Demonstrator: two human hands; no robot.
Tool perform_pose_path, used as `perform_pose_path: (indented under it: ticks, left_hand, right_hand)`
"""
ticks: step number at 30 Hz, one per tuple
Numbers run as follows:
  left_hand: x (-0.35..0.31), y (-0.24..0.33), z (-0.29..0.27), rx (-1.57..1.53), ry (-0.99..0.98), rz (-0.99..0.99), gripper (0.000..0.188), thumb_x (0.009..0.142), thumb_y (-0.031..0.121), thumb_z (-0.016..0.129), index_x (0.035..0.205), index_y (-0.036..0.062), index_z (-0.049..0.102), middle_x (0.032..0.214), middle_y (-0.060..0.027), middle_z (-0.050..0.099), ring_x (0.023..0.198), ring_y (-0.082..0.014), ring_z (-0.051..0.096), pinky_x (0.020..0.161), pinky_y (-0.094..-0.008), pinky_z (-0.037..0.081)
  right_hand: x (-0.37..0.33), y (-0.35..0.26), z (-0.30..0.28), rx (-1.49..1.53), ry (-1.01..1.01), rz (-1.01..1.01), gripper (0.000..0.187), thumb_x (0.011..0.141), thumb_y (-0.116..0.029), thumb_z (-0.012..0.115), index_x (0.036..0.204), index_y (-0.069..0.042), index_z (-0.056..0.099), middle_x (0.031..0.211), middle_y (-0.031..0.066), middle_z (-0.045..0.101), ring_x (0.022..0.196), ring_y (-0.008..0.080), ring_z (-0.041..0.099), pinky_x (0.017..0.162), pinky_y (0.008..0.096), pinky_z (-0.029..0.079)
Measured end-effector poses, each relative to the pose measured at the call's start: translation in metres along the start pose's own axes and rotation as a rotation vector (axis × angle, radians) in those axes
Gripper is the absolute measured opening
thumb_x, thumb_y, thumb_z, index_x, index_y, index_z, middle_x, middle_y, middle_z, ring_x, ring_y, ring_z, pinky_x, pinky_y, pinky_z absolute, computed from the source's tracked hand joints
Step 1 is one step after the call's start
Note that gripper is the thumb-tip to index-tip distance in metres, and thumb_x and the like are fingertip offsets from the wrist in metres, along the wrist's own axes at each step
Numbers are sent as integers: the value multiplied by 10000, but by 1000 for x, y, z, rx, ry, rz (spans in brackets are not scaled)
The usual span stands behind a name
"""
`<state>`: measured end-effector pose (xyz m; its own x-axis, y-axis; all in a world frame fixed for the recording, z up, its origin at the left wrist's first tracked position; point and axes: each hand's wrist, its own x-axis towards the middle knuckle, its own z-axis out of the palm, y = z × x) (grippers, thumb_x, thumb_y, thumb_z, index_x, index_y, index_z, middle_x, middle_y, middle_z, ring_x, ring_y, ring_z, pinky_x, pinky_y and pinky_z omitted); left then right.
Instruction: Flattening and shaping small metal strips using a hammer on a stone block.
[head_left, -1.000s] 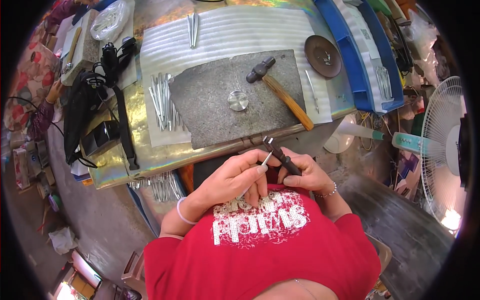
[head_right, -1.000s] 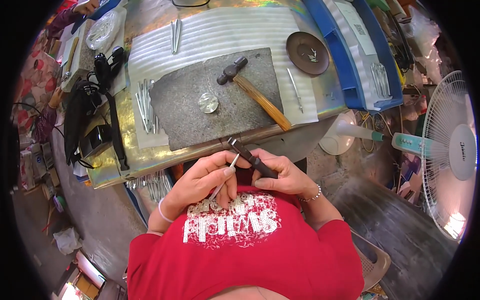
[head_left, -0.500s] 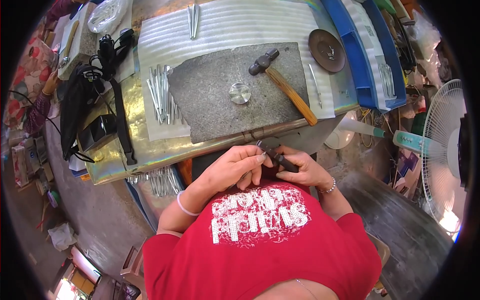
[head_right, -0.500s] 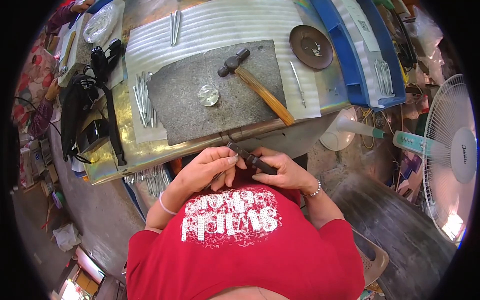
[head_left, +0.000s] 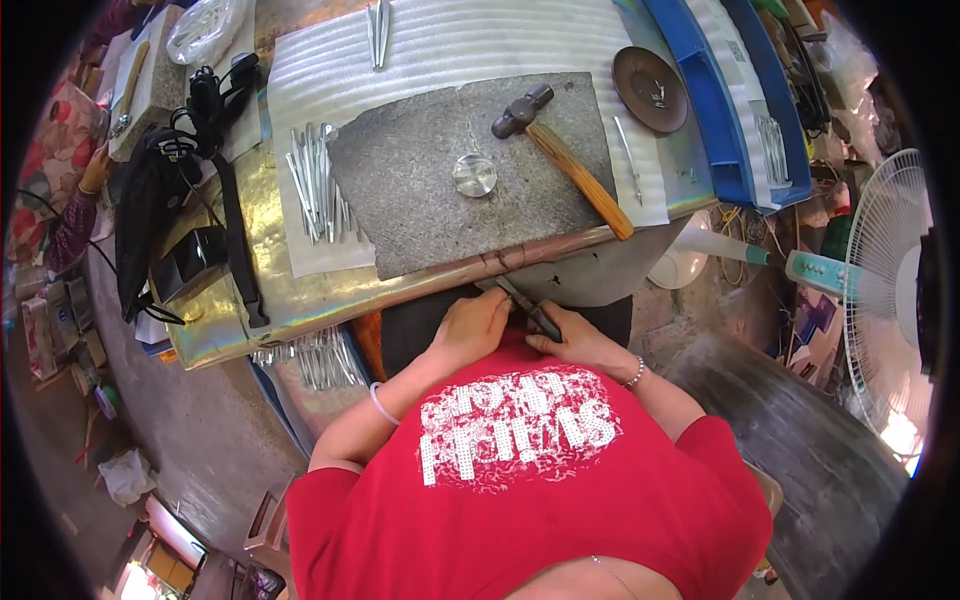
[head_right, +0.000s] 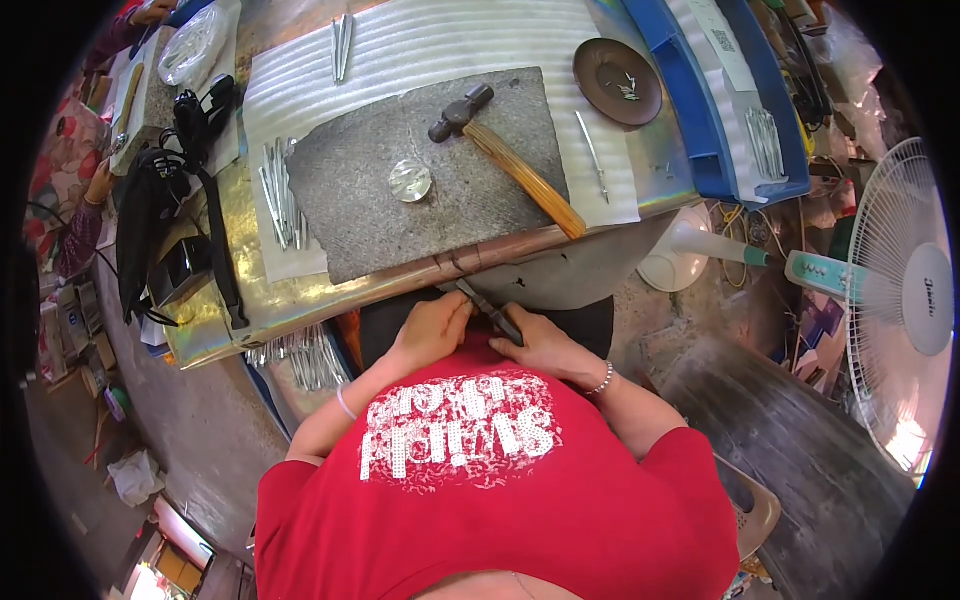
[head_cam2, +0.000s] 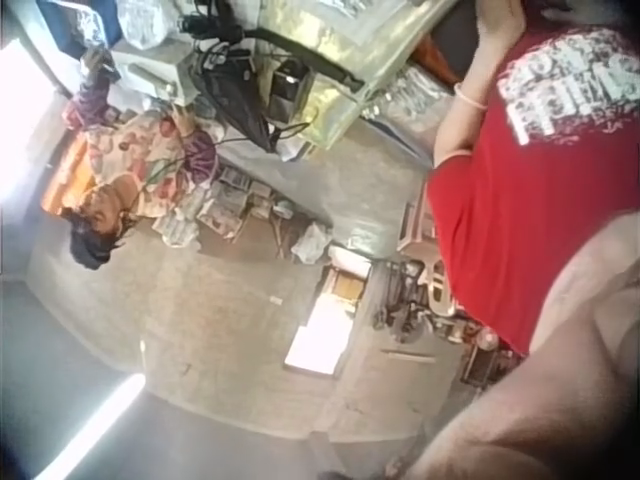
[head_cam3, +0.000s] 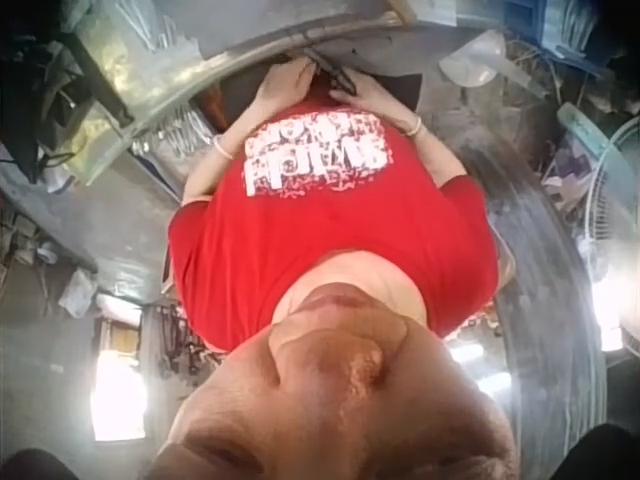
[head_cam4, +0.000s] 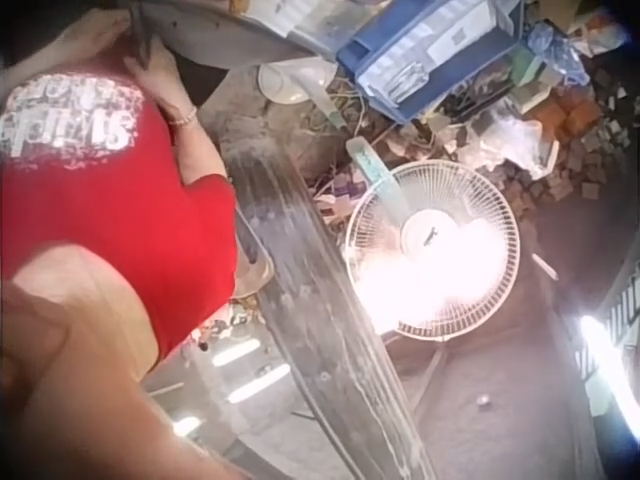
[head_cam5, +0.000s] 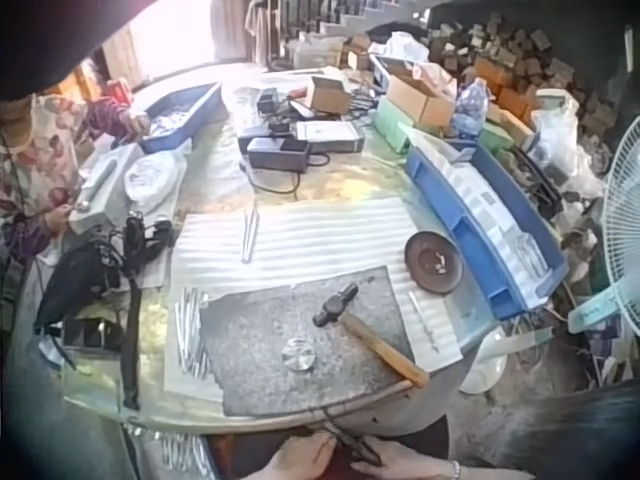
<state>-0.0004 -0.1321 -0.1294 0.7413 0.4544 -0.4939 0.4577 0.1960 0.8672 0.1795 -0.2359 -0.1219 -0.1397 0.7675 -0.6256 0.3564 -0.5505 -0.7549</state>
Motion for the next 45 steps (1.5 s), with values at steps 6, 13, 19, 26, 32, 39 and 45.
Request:
perform_pose_path:
  ticks: [6,13,19,26,32,39,45]
  left_hand:
    - [4,-29,10,300,204,166,174,910,162,484,861,14,561,671,-220,591,705,-427,587,592,-439,469]
    - [3,-37,-6,-16,1,243,190,941,163,460,885,6,551,657,-83,573,546,-185,542,533,-315,434]
    - [-1,-52,-20,-777,-408,-162,226,954,205,467,840,23,537,560,54,368,459,-43,304,425,-206,232]
    - [-4,-45,-17,-941,-415,-219,257,963,245,457,833,36,530,559,95,293,462,-11,212,411,-183,147]
    - [-5,-44,-1,109,155,332,148,917,207,499,875,72,540,577,-116,553,473,-283,560,428,-369,408]
    - [-1,-46,-1,639,198,233,123,892,157,506,962,73,562,715,-196,612,611,-382,605,508,-484,454]
    - [-1,-59,-9,-160,-14,229,193,915,228,538,841,51,560,553,-16,492,444,-145,477,418,-272,367]
  right_hand:
    - [3,5,6,-28,-1,32,404,829,-282,638,1046,11,464,841,230,611,817,394,601,718,426,453]
    - [5,2,9,-68,-60,91,396,828,-275,639,1037,10,461,792,238,600,757,395,604,669,432,446]
    - [2,-4,10,-48,-34,-14,374,807,-222,676,1005,-13,437,650,193,515,616,345,568,574,382,411]
    - [4,-13,4,-57,-101,56,365,804,-219,669,989,2,445,682,222,560,696,387,600,604,406,428]
    - [6,-7,10,-20,-55,18,352,802,-214,667,977,4,453,700,229,564,709,395,596,608,408,429]
    - [17,14,14,-50,-63,82,385,788,-208,697,1016,-16,454,771,212,563,733,366,586,653,399,425]
    - [12,-3,11,-67,-65,61,398,772,-218,695,1004,-5,452,776,241,591,787,406,603,647,422,447]
